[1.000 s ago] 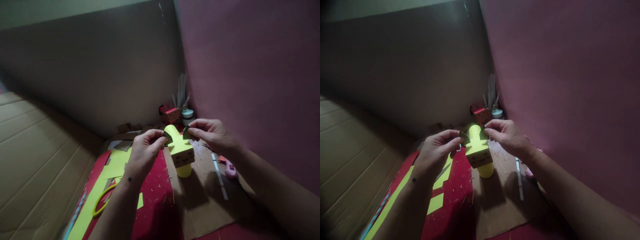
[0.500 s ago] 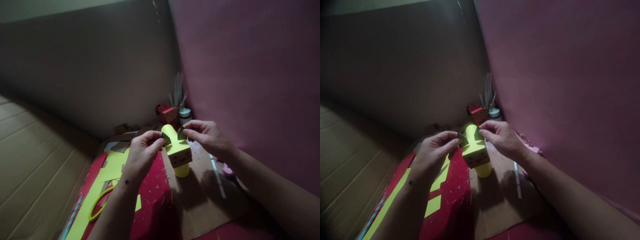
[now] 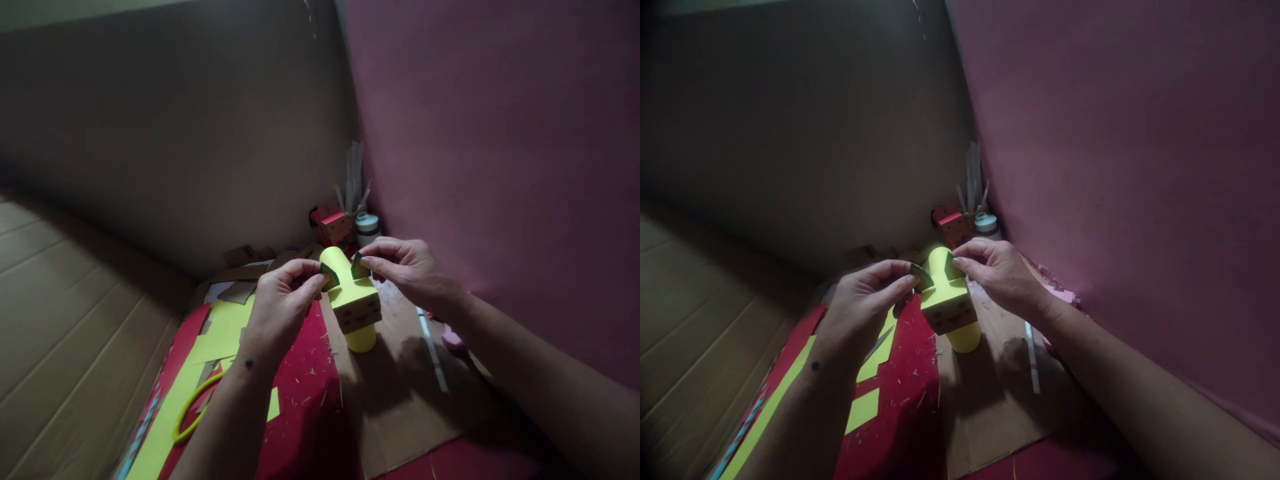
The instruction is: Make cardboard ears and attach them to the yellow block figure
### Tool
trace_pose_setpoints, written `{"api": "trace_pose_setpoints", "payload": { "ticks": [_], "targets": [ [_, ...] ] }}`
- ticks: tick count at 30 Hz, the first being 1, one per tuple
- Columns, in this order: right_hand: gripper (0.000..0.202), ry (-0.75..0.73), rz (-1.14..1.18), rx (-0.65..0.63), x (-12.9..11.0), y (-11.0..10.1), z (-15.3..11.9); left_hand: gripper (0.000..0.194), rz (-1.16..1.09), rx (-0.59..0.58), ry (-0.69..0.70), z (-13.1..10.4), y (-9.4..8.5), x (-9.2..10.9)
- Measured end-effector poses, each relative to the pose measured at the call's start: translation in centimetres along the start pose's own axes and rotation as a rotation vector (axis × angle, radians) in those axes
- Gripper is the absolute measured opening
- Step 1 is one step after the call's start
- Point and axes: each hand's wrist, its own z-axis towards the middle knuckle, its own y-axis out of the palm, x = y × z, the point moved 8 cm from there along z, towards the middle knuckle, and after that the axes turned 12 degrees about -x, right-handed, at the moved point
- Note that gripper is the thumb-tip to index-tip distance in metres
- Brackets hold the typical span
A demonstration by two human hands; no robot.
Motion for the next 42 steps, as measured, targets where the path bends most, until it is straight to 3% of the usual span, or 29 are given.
{"api": "trace_pose_setpoints", "payload": {
  "ticks": [42],
  "targets": [
    [0.014, -0.046, -0.004, -0.012, 0.20, 0.50, 0.10, 0.009, 0.108, 0.006, 0.021, 0.15, 0.11, -0.27]
  ]
}}
